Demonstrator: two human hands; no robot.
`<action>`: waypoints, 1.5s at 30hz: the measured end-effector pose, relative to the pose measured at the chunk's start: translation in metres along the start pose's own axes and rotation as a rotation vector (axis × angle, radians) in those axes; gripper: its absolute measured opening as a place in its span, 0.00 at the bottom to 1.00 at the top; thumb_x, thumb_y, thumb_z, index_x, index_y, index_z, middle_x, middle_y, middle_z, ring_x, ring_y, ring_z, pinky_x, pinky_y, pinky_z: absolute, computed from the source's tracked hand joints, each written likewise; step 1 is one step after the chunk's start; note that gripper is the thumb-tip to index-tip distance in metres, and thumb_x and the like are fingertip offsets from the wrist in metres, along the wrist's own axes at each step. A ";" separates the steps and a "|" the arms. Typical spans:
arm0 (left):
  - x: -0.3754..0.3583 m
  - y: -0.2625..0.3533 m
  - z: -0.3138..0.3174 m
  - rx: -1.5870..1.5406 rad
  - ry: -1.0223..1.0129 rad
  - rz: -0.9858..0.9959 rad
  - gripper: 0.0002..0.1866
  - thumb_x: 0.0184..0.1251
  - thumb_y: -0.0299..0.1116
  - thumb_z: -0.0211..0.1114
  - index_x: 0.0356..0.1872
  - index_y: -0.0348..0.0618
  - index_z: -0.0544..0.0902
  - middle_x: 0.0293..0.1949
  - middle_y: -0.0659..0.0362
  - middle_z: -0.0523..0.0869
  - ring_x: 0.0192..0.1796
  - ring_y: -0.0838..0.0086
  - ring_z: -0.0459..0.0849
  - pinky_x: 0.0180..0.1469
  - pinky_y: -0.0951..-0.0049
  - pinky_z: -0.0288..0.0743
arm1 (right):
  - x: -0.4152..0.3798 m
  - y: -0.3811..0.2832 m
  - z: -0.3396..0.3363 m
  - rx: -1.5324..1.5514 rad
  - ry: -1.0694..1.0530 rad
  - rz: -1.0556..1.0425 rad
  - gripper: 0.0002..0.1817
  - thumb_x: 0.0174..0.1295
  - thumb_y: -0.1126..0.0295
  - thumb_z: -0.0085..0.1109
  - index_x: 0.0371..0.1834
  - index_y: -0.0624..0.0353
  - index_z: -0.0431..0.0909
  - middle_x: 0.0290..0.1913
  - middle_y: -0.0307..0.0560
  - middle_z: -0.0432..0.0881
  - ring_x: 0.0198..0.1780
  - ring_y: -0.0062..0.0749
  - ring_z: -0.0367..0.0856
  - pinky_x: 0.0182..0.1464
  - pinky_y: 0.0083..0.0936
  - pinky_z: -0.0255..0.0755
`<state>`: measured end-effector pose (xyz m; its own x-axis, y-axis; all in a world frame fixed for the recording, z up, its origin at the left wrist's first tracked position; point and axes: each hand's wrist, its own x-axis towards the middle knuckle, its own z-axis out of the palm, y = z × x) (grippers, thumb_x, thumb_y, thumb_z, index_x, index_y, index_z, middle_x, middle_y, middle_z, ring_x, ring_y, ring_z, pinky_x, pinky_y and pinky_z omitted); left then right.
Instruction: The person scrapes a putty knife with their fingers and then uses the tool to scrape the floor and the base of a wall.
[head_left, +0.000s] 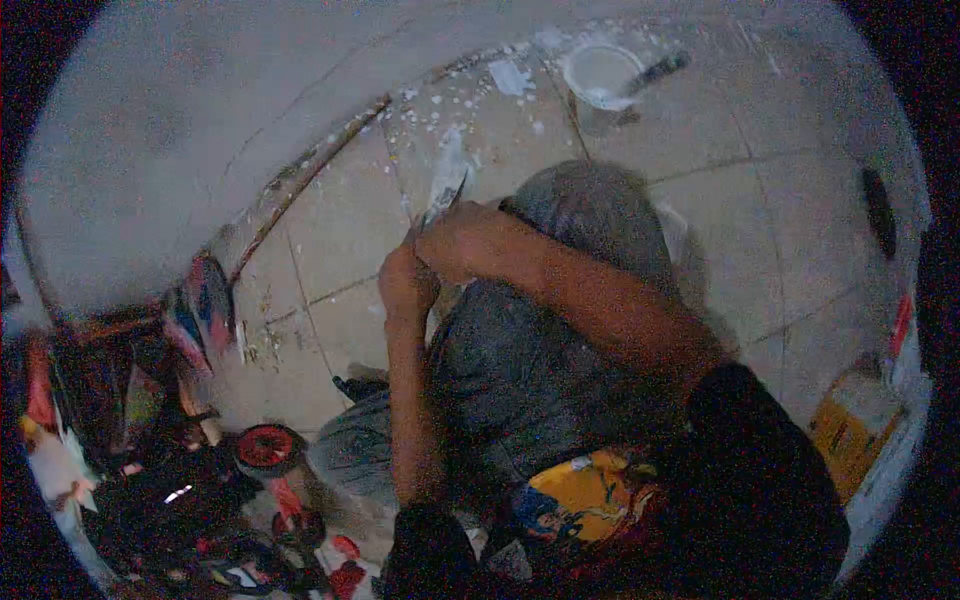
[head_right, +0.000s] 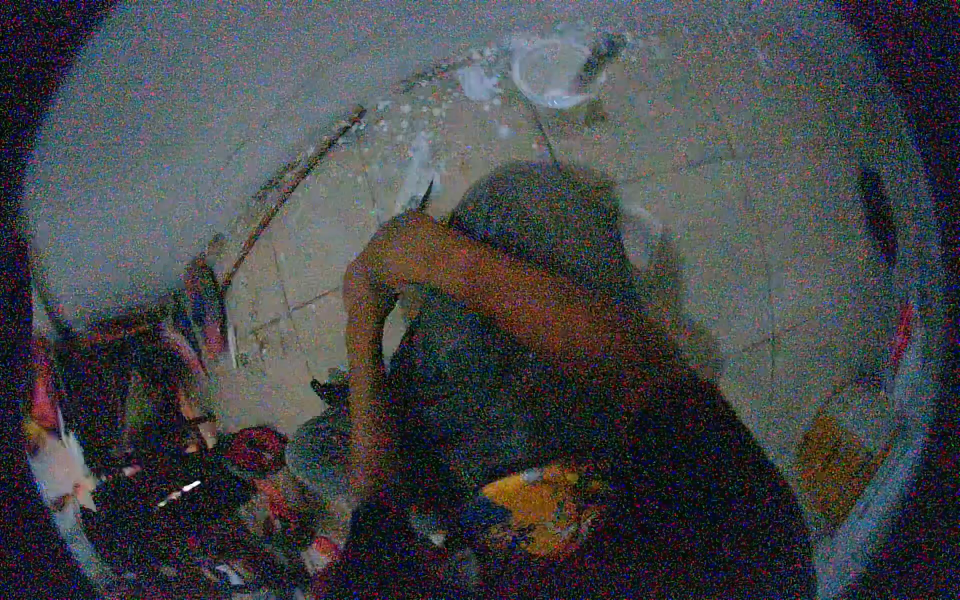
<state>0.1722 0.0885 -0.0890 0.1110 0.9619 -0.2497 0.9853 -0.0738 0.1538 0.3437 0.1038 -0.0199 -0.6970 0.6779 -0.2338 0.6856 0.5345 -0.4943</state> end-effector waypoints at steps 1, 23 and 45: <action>-0.012 -0.007 -0.002 0.017 -0.021 0.008 0.24 0.61 0.46 0.62 0.57 0.48 0.78 0.41 0.46 0.85 0.43 0.51 0.85 0.43 0.54 0.77 | -0.008 -0.008 -0.011 -0.004 0.025 -0.005 0.12 0.51 0.69 0.60 0.37 0.61 0.84 0.37 0.55 0.86 0.39 0.49 0.86 0.42 0.46 0.79; 0.006 0.038 -0.052 0.136 0.128 0.082 0.17 0.57 0.42 0.63 0.47 0.50 0.84 0.35 0.49 0.87 0.40 0.52 0.86 0.46 0.55 0.79 | 0.005 -0.002 0.023 -0.252 0.318 -0.073 0.09 0.50 0.71 0.57 0.29 0.64 0.84 0.31 0.59 0.85 0.34 0.50 0.86 0.35 0.47 0.80; 0.013 0.043 -0.036 0.110 0.083 0.062 0.17 0.59 0.43 0.61 0.47 0.49 0.82 0.38 0.50 0.86 0.44 0.53 0.85 0.45 0.54 0.79 | 0.009 0.001 0.044 -0.219 0.304 -0.136 0.09 0.51 0.70 0.57 0.29 0.60 0.85 0.30 0.55 0.86 0.34 0.47 0.86 0.36 0.47 0.79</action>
<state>0.2111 0.1076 -0.0512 0.1659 0.9726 -0.1627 0.9856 -0.1582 0.0595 0.3287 0.0887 -0.0593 -0.7131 0.6944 0.0959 0.6429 0.7024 -0.3055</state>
